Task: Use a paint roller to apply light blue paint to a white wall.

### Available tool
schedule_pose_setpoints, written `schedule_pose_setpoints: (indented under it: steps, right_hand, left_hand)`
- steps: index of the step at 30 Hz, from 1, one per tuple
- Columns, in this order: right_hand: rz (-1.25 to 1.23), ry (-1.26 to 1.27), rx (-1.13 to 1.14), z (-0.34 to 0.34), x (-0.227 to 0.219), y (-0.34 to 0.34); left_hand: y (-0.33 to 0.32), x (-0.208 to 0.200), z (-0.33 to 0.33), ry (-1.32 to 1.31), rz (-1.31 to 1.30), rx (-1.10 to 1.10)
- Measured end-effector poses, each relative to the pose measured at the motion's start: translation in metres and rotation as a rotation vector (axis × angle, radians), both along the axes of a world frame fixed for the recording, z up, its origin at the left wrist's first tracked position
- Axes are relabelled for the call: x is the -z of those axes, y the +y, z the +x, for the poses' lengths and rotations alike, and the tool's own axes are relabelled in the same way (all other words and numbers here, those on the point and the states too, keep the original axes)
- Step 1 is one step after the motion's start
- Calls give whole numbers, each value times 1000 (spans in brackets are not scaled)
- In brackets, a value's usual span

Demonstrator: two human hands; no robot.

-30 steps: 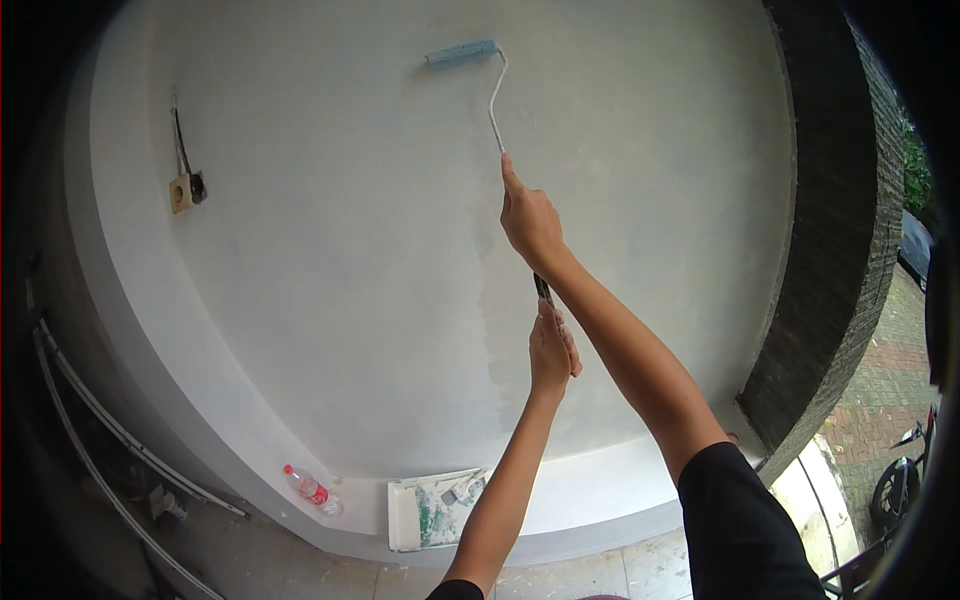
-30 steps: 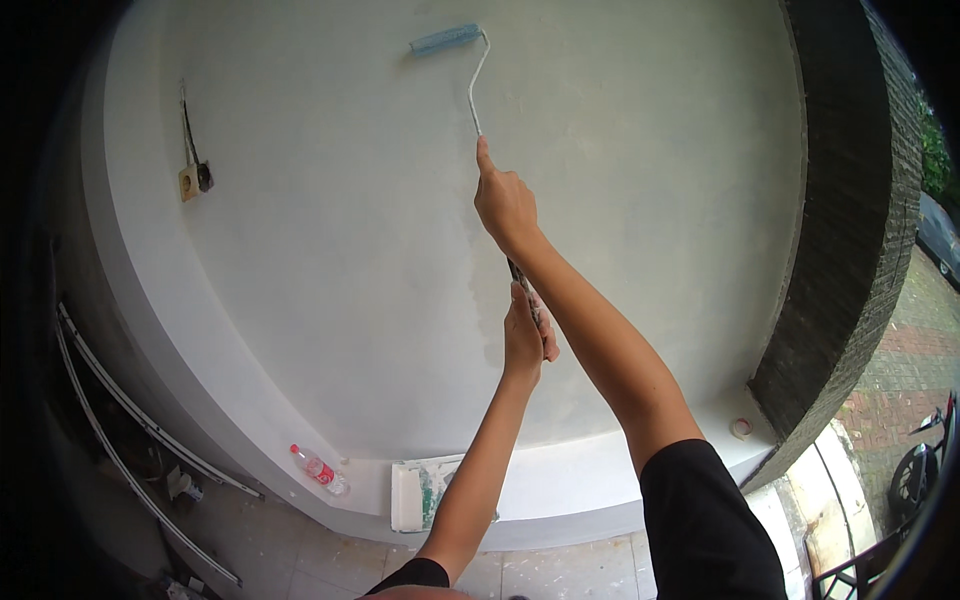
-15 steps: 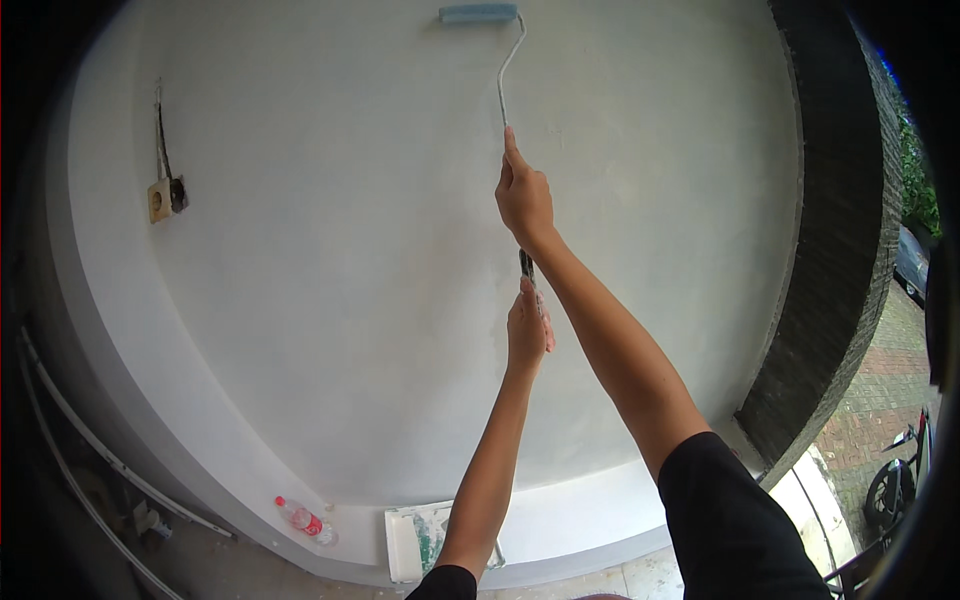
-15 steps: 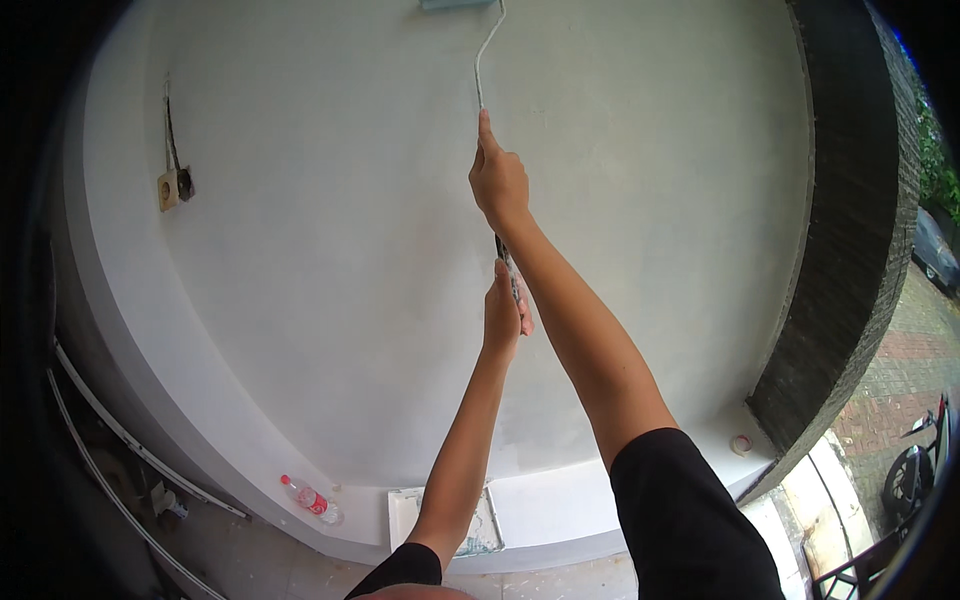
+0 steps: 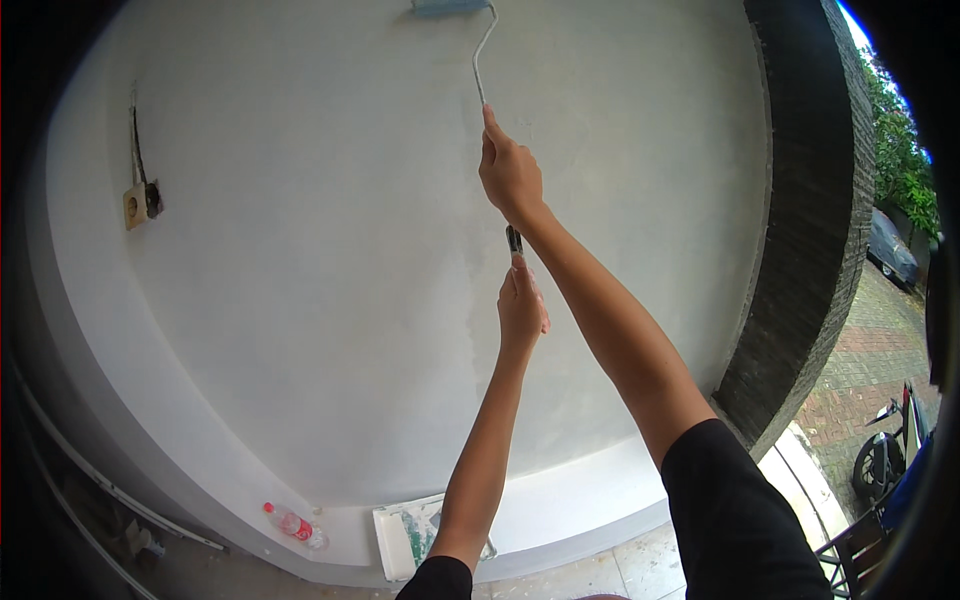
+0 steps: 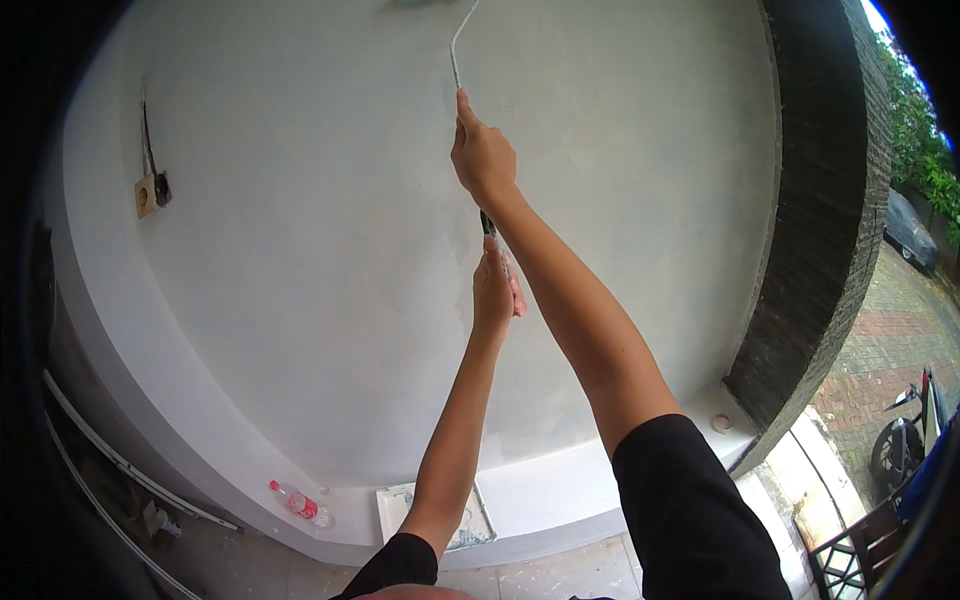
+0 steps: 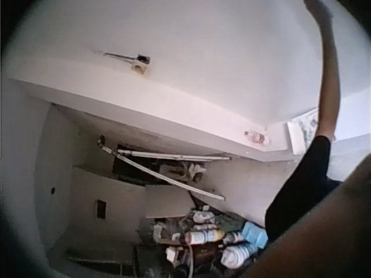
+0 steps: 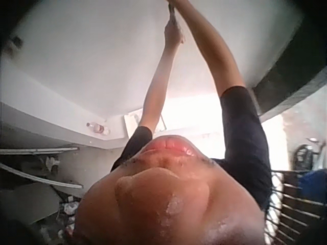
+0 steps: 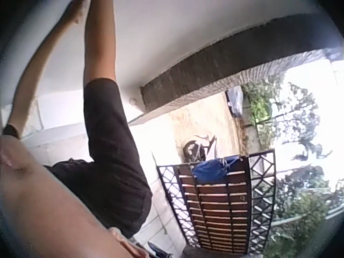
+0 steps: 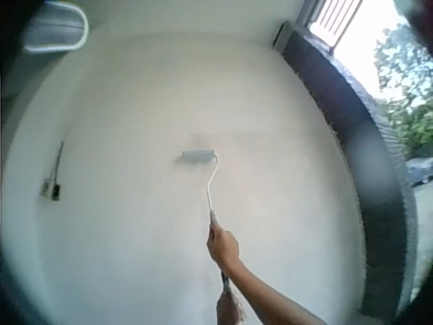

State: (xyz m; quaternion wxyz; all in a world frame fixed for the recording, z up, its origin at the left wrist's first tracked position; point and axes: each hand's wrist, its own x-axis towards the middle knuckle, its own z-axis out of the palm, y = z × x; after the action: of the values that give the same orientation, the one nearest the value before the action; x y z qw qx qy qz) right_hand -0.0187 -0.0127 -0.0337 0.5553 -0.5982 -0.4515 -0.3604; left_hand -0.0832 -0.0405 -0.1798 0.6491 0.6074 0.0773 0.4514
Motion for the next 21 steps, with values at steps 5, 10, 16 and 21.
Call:
schedule_pose_setpoints:
  steps: [5,10,16,21]
  right_hand:
    - [12,101,-52,-4,54,1]
    - [-87,177,-41,-19,198,-9]
    - [-69,160,-70,-31,176,-18]
    - [69,159,-199,-24,63,-14]
  left_hand:
    - [8,58,5,48,-35,-15]
    - [-10,196,-22,105,-119,-3]
    - [-21,170,-41,127,-92,-57]
    - [-20,51,-51,95,62,-116]
